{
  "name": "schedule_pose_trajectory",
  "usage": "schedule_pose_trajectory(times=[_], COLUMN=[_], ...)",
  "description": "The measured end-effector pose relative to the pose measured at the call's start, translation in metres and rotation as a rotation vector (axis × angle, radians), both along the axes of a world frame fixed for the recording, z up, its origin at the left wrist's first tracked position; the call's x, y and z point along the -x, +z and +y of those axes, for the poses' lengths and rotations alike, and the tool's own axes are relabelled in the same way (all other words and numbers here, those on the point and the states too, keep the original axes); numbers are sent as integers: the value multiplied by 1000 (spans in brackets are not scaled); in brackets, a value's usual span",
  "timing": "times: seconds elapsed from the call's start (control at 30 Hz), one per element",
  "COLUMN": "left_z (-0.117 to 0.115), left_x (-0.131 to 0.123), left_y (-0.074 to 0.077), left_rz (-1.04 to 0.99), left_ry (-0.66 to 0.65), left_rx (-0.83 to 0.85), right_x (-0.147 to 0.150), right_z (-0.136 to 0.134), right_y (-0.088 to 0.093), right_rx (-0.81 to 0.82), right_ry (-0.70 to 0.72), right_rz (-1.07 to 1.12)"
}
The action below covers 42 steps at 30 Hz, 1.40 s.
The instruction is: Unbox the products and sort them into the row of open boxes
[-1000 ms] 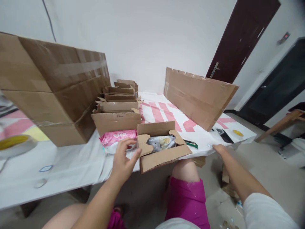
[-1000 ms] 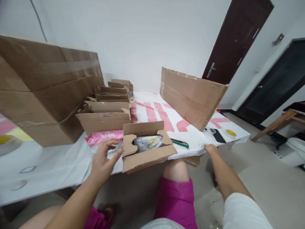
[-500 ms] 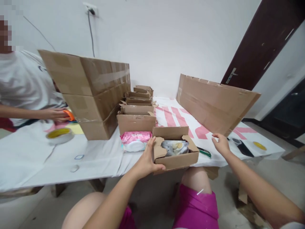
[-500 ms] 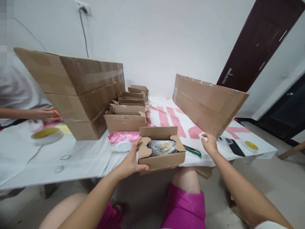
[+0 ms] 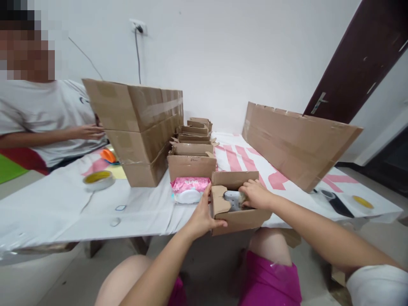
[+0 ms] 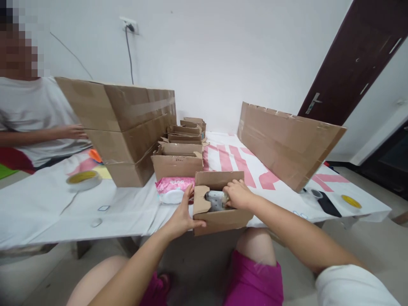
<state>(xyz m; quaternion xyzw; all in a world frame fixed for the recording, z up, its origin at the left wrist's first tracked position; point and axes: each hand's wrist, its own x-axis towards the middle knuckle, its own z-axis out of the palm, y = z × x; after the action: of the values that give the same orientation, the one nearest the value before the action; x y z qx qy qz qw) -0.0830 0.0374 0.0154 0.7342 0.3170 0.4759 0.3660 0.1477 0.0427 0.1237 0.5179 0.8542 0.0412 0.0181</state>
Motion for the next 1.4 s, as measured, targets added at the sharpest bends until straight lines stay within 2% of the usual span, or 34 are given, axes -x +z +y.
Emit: schedule_pose_trajectory(times=[0.17, 0.33, 0.4, 0.5, 0.63, 0.8, 0.93, 1.03, 1.13, 1.3, 1.4], left_z=[-1, -2, -3, -3, -3, -5, -3, 4, 11, 14, 14], left_x=[1, 3, 5, 9, 14, 15, 20, 31, 46, 66, 72], left_y=[3, 9, 10, 9, 9, 12, 18, 23, 28, 33, 32], left_rz=[-23, -40, -18, 50, 91, 68, -18, -136, -132, -63, 38], left_ry=[-20, -51, -28, 25, 2, -31, -40, -96, -111, -47, -16], left_rx=[41, 67, 44, -42, -132, -106, 8, 118, 173, 178, 202], right_x=[-2, -7, -9, -11, -18, -33, -50, -66, -80, -91, -98], right_z=[-8, -20, -25, -33, -43, -51, -57, -55, -51, -50, -46], right_y=[2, 20, 28, 37, 44, 49, 49, 45, 40, 31, 18], right_rx=[8, -178, -231, -364, -582, -676, -778, -840, -854, -845, -795], right_ry=[85, 162, 165, 199, 193, 157, 41, -165, -332, -382, -383], right_rz=[66, 444, 526, 499, 436, 541, 619, 724, 820, 786, 703])
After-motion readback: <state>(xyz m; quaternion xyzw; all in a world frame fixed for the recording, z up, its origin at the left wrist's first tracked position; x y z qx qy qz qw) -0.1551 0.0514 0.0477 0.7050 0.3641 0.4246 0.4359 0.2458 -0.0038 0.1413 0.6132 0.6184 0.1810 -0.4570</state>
